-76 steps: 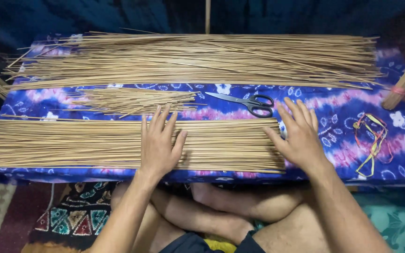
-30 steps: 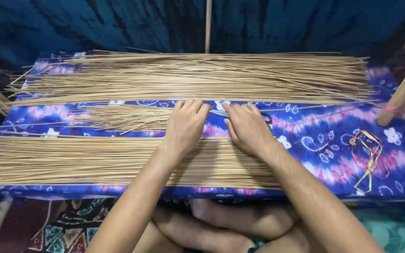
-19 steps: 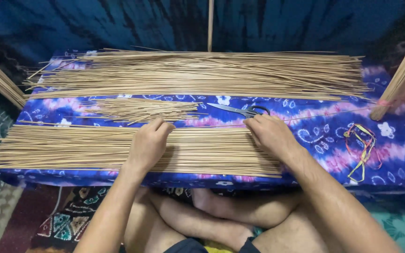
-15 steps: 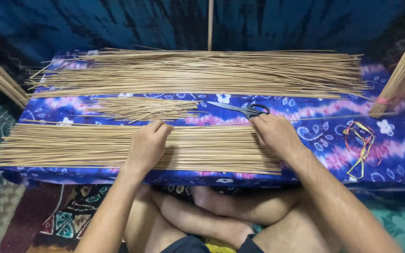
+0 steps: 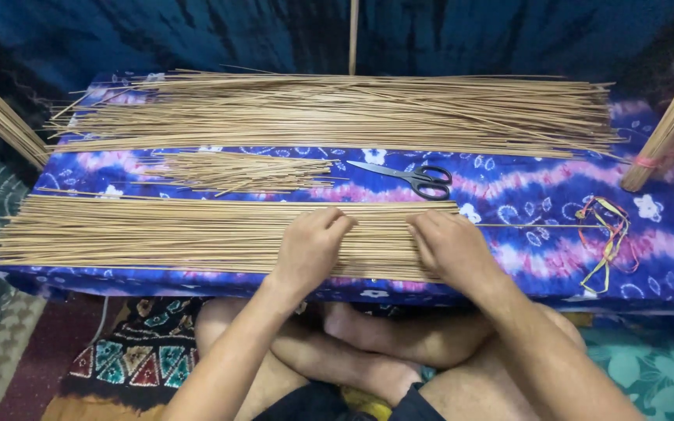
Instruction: Trimming thin wooden sticks to a uniform length using scissors
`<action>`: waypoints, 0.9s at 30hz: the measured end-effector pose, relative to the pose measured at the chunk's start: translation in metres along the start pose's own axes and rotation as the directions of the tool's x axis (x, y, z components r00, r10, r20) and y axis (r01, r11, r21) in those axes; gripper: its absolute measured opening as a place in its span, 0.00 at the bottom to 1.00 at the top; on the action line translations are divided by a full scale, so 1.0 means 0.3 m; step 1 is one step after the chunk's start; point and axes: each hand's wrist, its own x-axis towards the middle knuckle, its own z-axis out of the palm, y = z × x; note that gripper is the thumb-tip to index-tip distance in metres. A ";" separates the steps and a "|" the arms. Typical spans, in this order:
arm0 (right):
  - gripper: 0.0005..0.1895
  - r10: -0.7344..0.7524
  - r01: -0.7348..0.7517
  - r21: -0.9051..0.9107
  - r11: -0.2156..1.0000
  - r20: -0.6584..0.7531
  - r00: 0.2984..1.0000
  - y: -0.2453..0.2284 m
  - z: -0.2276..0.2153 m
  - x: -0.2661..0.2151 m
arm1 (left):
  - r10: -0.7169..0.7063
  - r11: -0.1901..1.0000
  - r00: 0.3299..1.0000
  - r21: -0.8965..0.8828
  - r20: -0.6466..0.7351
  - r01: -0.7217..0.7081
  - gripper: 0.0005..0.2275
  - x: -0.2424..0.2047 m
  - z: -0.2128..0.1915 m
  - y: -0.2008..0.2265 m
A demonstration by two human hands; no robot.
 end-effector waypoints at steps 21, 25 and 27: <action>0.09 0.140 -0.140 0.093 0.986 0.001 0.990 0.000 0.027 -0.062 | 0.065 0.996 0.997 -0.057 -0.039 -0.067 0.04 0.088 0.103 0.113; 0.09 0.135 -0.130 0.140 0.982 -0.032 0.990 0.081 -0.030 -0.086 | 0.079 0.997 0.995 -0.020 -0.054 -0.080 0.04 0.116 0.142 0.072; 0.10 0.178 -0.163 0.208 0.964 -0.056 0.982 0.123 -0.049 -0.104 | 0.079 0.997 0.993 0.010 -0.084 -0.078 0.05 0.140 0.123 0.064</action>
